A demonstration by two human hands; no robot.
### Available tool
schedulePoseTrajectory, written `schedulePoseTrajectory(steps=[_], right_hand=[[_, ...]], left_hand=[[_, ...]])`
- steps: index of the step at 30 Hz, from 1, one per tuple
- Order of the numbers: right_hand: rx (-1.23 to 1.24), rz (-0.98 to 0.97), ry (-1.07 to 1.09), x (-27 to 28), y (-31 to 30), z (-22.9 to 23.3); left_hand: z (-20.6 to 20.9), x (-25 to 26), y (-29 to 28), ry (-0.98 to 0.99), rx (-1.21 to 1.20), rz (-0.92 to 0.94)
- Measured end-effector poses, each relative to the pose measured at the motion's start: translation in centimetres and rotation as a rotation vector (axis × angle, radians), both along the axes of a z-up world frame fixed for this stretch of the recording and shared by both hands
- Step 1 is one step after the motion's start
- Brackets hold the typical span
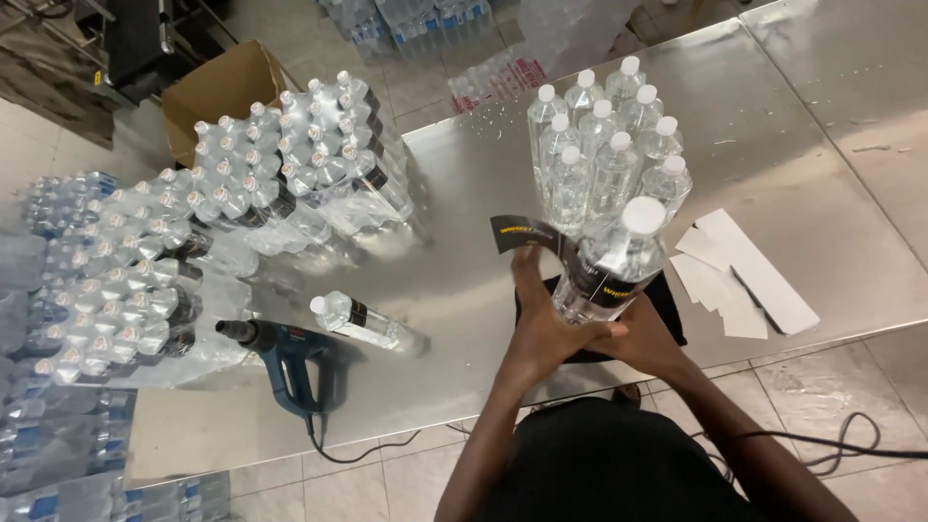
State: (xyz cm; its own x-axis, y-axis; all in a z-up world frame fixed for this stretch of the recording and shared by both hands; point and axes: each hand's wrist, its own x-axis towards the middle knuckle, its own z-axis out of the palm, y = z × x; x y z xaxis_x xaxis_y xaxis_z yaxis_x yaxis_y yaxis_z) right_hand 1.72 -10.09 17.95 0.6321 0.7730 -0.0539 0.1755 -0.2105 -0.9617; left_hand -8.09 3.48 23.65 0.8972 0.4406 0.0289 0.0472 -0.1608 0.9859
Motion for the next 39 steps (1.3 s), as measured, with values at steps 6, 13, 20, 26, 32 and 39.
schedulePoseTrajectory(steps=[6,13,20,26,32,39], right_hand=[[0.003,-0.303,-0.009,-1.4,-0.2,-1.2],[-0.066,-0.065,-0.108,-1.8,0.8,-3.1],[0.607,0.376,-0.477,0.5,1.5,-0.7],[0.439,0.632,-0.838,-1.3,2.5,1.9],[0.344,0.871,-0.599,-3.8,4.3,2.4],[0.234,0.996,-0.261,-6.8,6.0,-1.0]], left_hand=[[2.1,-7.0,-6.2,-0.184,-0.002,-0.011],[1.0,-5.2,-6.7,-0.471,0.332,0.186],[0.1,-9.1,-4.0,-0.706,0.232,0.081],[-0.8,-13.4,-2.7,-0.656,0.267,0.065],[-3.6,-18.4,-0.4,-0.545,0.26,-0.272],[-4.7,-19.9,0.7,-0.542,0.182,-0.095]])
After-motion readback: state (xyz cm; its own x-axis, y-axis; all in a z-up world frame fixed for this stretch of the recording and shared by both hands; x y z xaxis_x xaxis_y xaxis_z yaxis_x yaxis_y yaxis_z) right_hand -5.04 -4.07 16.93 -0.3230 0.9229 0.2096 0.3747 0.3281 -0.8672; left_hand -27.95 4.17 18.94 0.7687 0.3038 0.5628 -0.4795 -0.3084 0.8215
